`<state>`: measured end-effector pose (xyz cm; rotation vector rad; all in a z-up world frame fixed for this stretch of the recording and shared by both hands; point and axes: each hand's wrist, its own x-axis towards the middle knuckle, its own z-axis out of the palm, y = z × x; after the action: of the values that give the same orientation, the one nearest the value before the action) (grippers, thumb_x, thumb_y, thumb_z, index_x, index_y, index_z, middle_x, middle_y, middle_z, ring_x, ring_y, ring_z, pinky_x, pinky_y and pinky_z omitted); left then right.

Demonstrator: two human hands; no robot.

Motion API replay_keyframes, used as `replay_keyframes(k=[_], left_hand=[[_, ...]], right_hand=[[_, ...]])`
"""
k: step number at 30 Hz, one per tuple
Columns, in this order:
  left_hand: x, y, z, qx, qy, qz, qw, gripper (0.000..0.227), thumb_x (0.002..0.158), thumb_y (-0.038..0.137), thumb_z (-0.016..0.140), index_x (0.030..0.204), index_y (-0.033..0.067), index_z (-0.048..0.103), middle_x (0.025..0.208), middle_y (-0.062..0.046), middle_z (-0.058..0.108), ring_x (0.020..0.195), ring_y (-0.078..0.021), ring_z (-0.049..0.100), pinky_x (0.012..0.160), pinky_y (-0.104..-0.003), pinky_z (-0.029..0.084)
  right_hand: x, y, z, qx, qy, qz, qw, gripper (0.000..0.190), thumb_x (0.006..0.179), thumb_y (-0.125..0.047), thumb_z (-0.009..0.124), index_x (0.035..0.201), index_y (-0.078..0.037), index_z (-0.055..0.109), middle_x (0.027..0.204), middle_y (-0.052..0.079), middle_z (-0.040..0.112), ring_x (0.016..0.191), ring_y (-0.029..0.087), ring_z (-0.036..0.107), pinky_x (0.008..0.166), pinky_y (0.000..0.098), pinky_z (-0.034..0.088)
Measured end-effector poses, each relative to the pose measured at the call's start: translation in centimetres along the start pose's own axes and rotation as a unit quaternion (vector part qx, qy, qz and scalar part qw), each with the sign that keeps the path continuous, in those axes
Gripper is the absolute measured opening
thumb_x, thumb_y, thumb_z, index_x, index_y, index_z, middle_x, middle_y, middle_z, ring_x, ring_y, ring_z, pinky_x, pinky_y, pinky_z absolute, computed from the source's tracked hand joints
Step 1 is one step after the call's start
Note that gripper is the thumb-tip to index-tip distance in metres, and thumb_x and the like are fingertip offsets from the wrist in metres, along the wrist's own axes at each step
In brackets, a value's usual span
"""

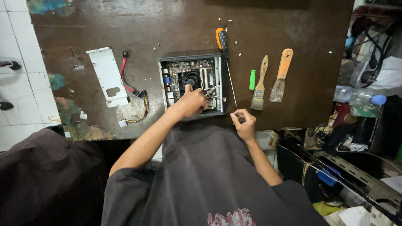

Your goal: The person connects several internal wires to a motherboard inside a computer case. They plug in a white fan cable, a yellow and black power cable, and a red SATA cable, securing each connection by hand.

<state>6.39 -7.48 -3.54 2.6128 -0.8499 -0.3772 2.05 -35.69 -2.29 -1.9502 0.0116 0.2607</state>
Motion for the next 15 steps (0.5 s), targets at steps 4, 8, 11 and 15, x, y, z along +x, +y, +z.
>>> replay_keyframes(k=[4,8,11,15], left_hand=[[0.0,0.0,0.1,-0.001,0.006,0.002,1.000,0.014,0.068,0.029,0.071,0.064,0.0312,0.057,0.068,0.011,0.053,0.083,-0.0165,0.048,0.077,-0.046,0.028],[-0.5,0.4,-0.2,0.009,0.017,-0.003,1.000,0.016,0.067,0.031,0.070,0.063,0.0306,0.054,0.071,0.011,0.052,0.086,-0.0154,0.047,0.078,-0.046,0.027],[-0.8,0.5,0.1,0.028,0.023,0.000,0.999,0.019,0.067,0.032,0.070,0.064,0.0319,0.052,0.073,0.012,0.050,0.087,-0.0140,0.045,0.080,-0.046,0.027],[-0.4,0.3,-0.6,0.025,0.026,0.005,0.999,0.029,0.068,0.029,0.071,0.060,0.0274,0.044,0.070,0.009,0.049,0.084,-0.0158,0.046,0.080,-0.044,0.027]], right_hand=[[0.6,-1.3,0.1,-0.029,-0.009,-0.007,1.000,0.011,0.085,-0.005,0.074,0.091,0.000,0.066,0.075,0.017,0.068,0.049,0.022,0.064,0.045,0.0308,0.049],[1.7,-5.5,0.8,-0.061,-0.056,-0.070,0.994,0.020,0.084,-0.006,0.073,0.103,-0.003,0.069,0.082,0.016,0.069,0.064,0.029,0.068,0.053,0.0355,0.053],[2.1,-6.6,1.3,-0.063,-0.075,-0.108,0.989,0.022,0.084,-0.003,0.072,0.106,-0.002,0.070,0.077,0.014,0.064,0.063,0.028,0.065,0.050,0.0341,0.053],[2.3,-6.1,1.5,-0.059,-0.078,-0.111,0.989,0.023,0.085,-0.004,0.072,0.108,-0.001,0.070,0.076,0.013,0.062,0.062,0.025,0.063,0.050,0.0332,0.054]])
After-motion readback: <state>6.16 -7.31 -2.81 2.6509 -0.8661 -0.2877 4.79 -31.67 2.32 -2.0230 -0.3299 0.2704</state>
